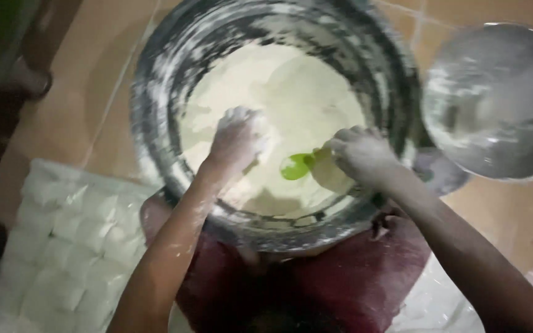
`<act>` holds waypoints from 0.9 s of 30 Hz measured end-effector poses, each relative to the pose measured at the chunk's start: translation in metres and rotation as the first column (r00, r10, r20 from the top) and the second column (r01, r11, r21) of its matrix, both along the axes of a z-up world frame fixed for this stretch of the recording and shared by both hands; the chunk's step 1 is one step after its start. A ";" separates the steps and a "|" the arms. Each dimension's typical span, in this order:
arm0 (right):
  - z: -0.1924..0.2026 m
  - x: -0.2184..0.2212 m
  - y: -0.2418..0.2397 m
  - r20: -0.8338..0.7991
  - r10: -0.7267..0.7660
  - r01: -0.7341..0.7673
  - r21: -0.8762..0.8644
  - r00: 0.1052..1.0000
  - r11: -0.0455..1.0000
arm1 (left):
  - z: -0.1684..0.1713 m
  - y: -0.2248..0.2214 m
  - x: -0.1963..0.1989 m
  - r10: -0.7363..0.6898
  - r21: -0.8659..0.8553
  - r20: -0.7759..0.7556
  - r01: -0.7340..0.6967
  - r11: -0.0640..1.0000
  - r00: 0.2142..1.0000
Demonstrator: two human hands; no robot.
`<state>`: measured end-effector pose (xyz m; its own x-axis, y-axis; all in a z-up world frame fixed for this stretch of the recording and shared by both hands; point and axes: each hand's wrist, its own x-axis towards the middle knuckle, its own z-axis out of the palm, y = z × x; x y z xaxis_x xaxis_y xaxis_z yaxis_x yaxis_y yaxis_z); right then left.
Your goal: Scooping white powder from a large tub into small plastic bags and arranging the filled bags on a tray.
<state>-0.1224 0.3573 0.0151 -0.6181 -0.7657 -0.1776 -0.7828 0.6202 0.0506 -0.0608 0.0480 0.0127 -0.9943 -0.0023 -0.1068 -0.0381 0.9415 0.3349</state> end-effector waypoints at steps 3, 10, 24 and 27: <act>-0.041 -0.009 -0.057 0.109 -0.012 -0.026 0.341 0.994 0.940 | -0.027 -0.043 0.037 0.085 -0.014 0.078 -0.084 0.996 0.993; -0.118 -0.031 -0.065 -0.085 0.199 -0.173 0.243 0.976 0.954 | -0.054 -0.057 0.042 0.223 0.165 0.134 -0.244 0.956 0.966; -0.072 -0.016 -0.077 0.267 -0.195 0.054 0.457 0.944 0.888 | -0.058 -0.048 0.043 0.223 0.229 -0.025 -0.212 0.950 0.974; -0.020 -0.012 -0.052 0.282 -0.359 0.252 0.352 0.890 0.901 | -0.035 -0.049 0.042 0.156 0.390 -0.001 -0.144 0.910 0.988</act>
<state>-0.1342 0.3058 -0.0048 -0.6756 -0.4253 -0.6022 -0.5593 0.8278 0.0429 -0.0184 -0.0013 -0.0222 -0.9883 -0.1162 -0.0987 -0.1523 0.7215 0.6755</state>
